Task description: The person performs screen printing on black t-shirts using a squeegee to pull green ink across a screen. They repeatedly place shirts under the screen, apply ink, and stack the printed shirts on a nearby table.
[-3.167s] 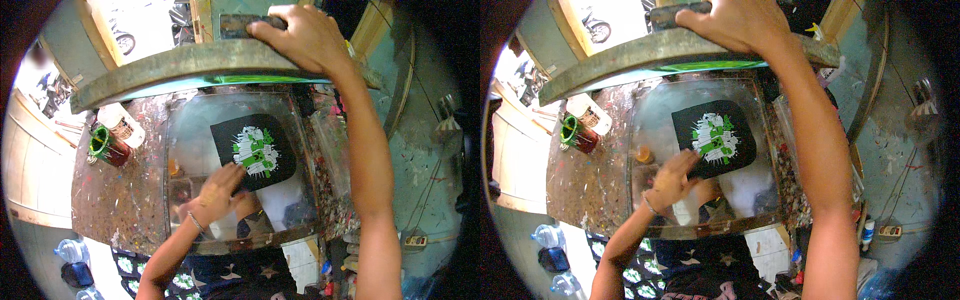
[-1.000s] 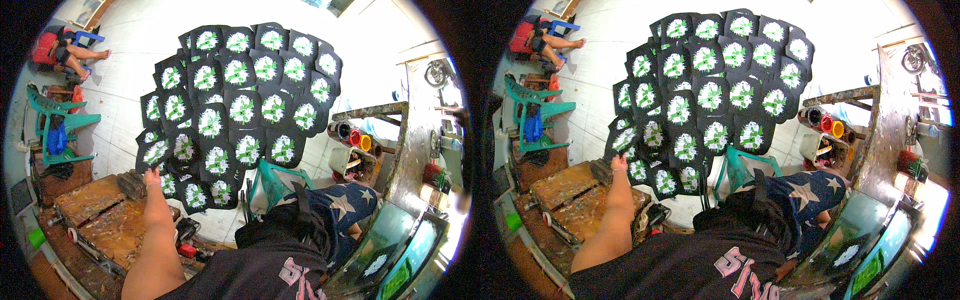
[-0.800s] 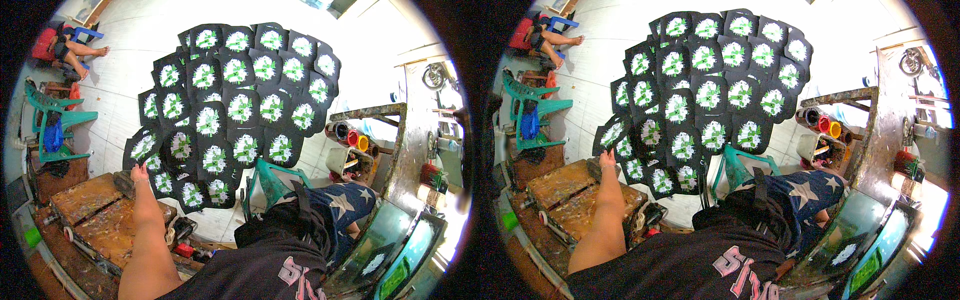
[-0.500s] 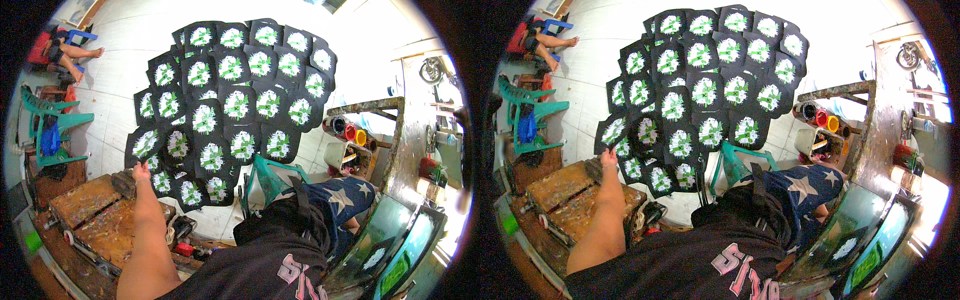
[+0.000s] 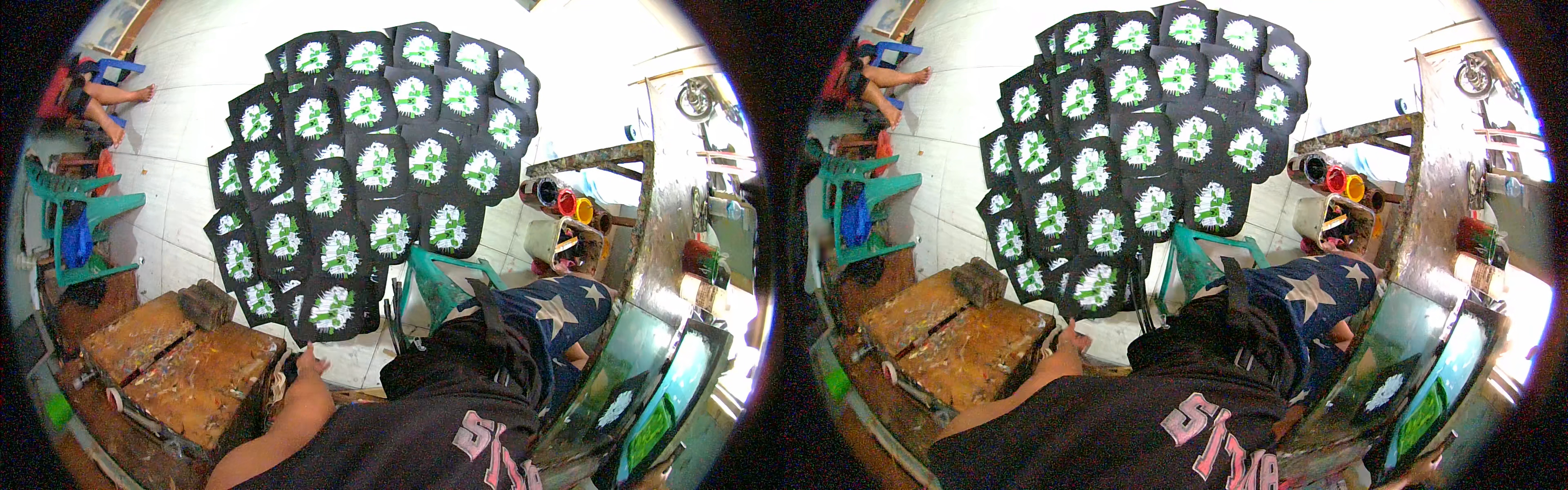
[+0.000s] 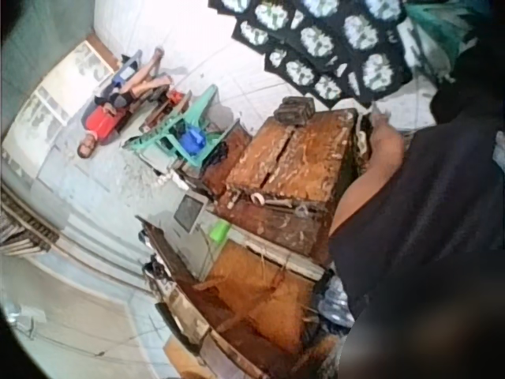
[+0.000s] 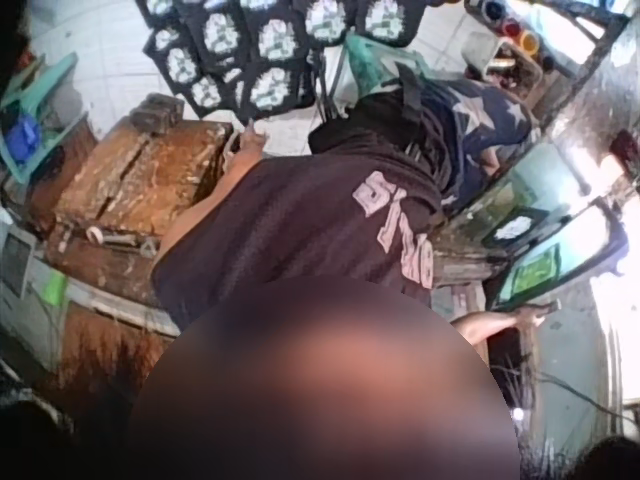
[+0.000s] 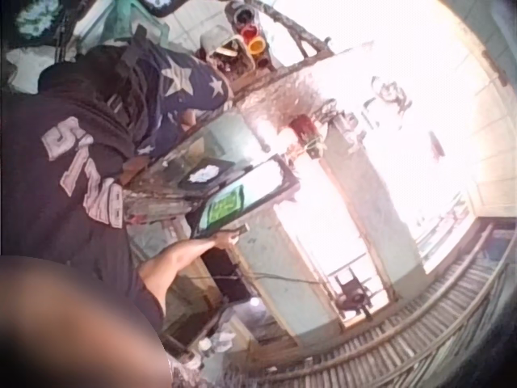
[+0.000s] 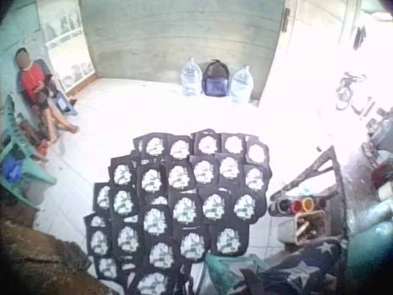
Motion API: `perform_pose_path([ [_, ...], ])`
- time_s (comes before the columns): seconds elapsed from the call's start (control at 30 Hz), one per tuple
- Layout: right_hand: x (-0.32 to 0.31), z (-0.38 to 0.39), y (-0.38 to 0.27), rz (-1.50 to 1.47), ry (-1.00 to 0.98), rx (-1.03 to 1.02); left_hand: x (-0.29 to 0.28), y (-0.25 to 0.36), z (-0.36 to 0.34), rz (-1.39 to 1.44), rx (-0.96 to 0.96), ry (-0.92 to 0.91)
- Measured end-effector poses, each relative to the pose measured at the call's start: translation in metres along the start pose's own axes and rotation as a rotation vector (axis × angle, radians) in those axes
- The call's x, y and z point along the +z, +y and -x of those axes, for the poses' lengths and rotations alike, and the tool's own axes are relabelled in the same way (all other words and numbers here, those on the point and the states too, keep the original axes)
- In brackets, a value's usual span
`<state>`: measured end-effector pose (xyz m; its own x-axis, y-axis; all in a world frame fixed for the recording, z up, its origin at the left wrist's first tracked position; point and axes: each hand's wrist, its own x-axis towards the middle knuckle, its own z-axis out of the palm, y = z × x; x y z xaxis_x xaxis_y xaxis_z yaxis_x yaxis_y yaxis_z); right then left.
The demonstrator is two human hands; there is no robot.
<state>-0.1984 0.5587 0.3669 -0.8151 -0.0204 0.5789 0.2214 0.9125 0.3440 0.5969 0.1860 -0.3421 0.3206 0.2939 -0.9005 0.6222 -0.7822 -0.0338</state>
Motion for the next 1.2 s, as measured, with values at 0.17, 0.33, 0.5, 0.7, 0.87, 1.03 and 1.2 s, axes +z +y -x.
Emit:
perform_pose_path([
  [0.17, 0.031, -0.032, 0.055, 0.084, -0.087, -0.04, 0.014, 0.011, -0.001, -0.098, 0.102, 0.319],
  [0.33, 0.062, -0.023, 0.044, -0.129, -0.309, -0.132, 0.165, 0.103, 0.057, -0.301, 0.487, -0.292],
  [0.5, 0.025, 0.034, -0.023, -0.152, 0.03, 0.004, 0.39, 0.135, 0.256, -0.76, 1.003, -0.792],
  [0.7, -0.042, 0.041, -0.094, -0.174, -0.041, 0.123, 0.483, 0.009, 0.564, -0.925, 1.757, -1.276],
  [0.87, -0.052, 0.015, -0.087, -0.158, -0.054, 0.139, 0.422, -0.171, 0.687, -1.108, 1.838, -1.779],
  [1.03, -0.045, -0.012, -0.067, -0.233, -0.082, 0.135, 0.358, -0.333, 0.704, -1.687, 1.792, -2.261],
  [1.2, -0.038, -0.04, -0.05, -0.264, -0.071, 0.123, 0.309, -0.466, 0.675, -2.178, 1.654, -2.803],
])
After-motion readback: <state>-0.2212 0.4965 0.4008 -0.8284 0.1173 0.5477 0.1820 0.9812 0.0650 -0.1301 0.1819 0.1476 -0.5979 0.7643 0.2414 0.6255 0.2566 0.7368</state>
